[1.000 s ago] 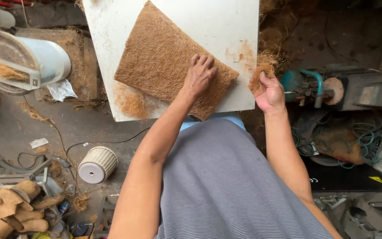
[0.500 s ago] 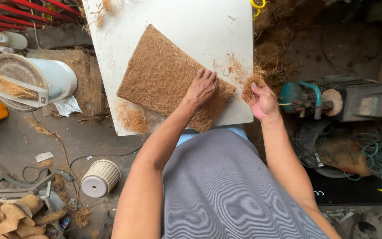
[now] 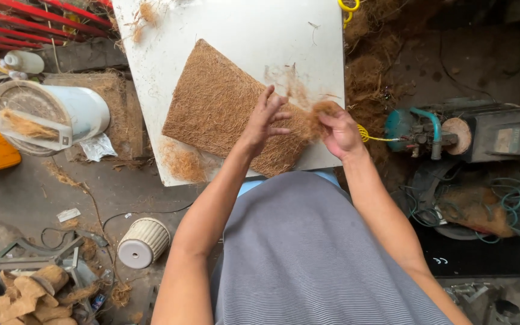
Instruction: The person gathers loose coconut fiber and presses it into a rectangular mat on a white table. They then spray the mat with water using a spray gun and dry it with a hair dryer. Finally, they use a green bottle to roll over and compact the mat.
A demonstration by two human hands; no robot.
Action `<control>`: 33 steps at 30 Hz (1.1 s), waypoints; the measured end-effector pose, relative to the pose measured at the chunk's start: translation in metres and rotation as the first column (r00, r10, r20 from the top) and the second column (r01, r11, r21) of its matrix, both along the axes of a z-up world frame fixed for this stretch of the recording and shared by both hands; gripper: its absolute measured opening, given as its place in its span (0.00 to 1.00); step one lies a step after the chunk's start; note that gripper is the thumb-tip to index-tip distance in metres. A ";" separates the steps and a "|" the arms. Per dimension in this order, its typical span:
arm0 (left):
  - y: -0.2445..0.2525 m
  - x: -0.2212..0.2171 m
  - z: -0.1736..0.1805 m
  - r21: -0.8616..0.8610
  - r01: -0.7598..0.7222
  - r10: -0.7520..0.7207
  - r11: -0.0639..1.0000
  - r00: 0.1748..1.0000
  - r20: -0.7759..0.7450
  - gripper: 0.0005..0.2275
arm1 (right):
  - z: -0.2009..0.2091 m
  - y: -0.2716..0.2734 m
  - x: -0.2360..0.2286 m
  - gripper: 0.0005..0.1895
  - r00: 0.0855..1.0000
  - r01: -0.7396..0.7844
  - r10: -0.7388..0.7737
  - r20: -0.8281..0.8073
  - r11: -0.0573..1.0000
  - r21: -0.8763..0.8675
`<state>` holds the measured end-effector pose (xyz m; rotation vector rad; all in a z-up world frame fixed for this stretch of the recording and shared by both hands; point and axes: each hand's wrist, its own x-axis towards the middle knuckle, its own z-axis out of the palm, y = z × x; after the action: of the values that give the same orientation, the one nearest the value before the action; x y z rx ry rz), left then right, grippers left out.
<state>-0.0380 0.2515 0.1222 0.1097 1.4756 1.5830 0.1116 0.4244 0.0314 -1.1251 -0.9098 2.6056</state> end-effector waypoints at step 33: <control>-0.034 -0.014 -0.038 -0.030 -0.211 0.201 0.977 0.961 -0.189 0.22 | 0.044 -0.038 -0.070 0.10 0.926 -0.373 0.302 0.227 0.824 0.426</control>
<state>-0.0524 0.2173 0.0841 0.0781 1.7162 1.7389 0.0413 0.3869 0.0756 -1.1090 -1.8014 2.3524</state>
